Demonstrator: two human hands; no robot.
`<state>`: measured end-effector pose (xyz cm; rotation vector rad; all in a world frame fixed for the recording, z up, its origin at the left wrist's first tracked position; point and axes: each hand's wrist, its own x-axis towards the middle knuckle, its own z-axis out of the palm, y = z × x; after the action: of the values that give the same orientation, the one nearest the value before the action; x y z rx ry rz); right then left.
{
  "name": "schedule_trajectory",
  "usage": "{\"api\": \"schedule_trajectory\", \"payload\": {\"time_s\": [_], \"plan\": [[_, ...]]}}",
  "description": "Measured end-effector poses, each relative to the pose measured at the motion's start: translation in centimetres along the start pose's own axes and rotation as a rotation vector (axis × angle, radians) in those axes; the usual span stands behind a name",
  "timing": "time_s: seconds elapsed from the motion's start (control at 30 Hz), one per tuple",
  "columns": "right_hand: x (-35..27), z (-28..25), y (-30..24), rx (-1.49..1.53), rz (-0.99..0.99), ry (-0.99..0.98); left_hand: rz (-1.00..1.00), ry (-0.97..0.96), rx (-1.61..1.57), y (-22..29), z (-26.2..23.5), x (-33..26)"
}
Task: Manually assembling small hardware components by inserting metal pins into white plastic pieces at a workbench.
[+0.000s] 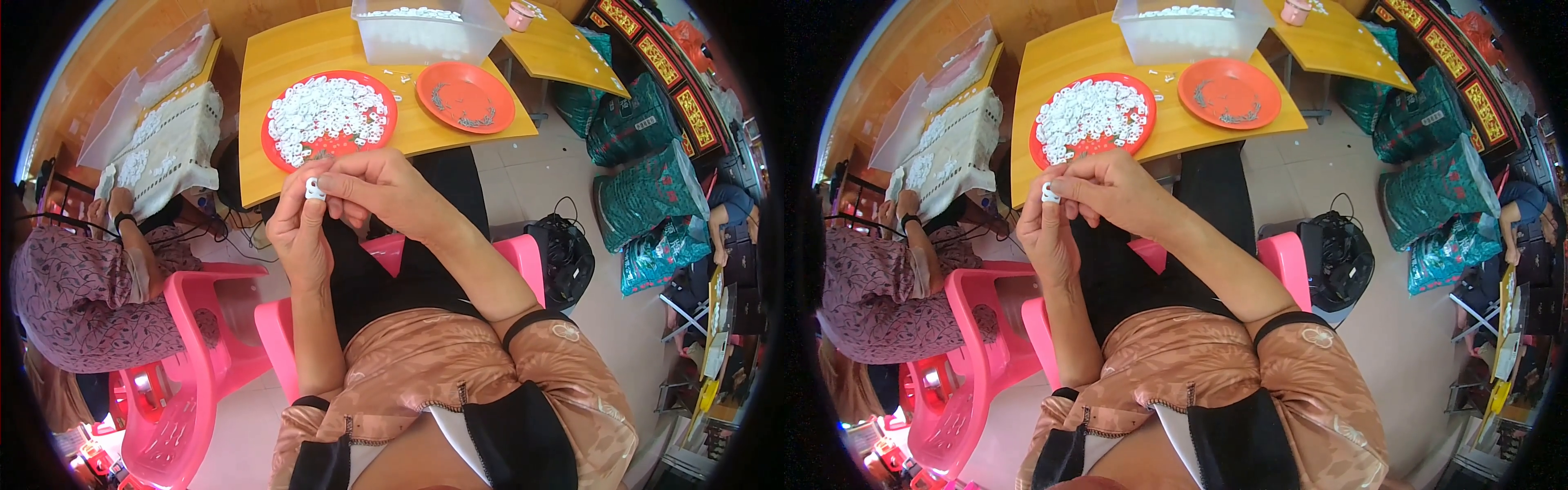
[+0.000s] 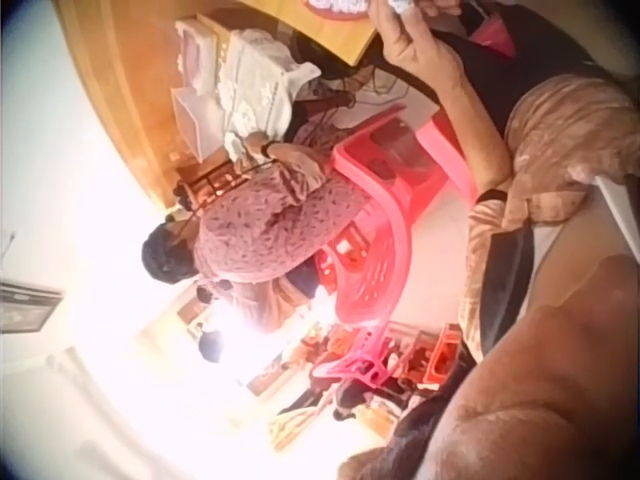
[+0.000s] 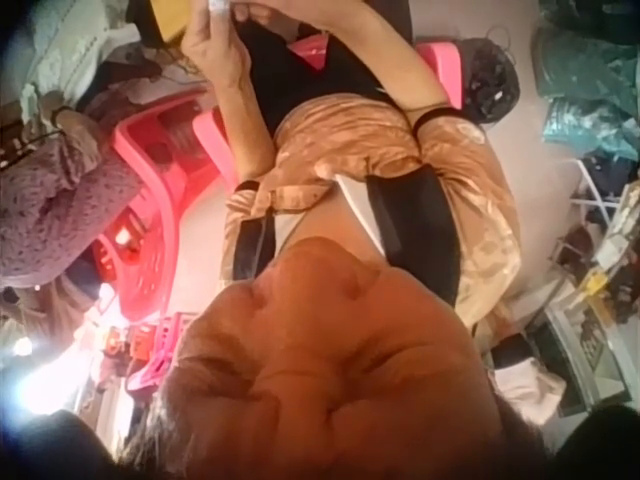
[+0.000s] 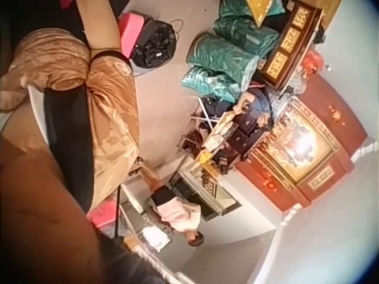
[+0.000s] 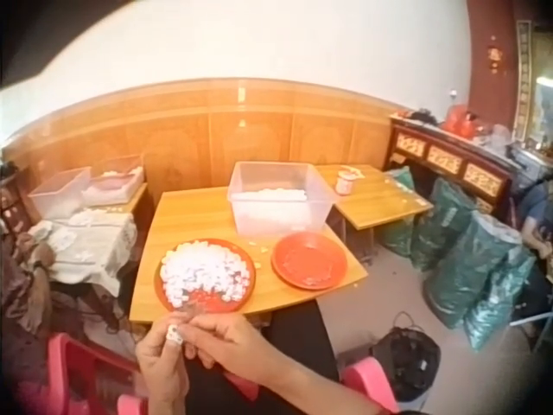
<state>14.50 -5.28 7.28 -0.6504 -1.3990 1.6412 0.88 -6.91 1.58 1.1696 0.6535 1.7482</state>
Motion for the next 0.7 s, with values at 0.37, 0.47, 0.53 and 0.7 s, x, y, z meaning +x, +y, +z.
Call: {"api": "schedule_trajectory", "payload": {"time_s": [0.37, 0.47, 0.53, 0.7], "plan": [[-0.3, -0.4, 0.0, -0.054, 0.026, -0.058, -0.035, -0.051, -0.009, 0.3, -0.7, 0.3], [-0.8, -0.3, 0.3, -0.459, -0.192, -0.053, -0.092, 0.013, -0.073, -0.2, -0.3, 0.1], [-0.6, -0.1, 1.2, -0.661, -0.537, 0.037, -0.083, 0.015, -0.087, -0.2, 0.0, 0.0], [-0.9, 0.6, 1.1, -0.892, -0.631, 0.100, -0.032, 0.006, -0.109, 0.6, 0.8, -0.6]]}}
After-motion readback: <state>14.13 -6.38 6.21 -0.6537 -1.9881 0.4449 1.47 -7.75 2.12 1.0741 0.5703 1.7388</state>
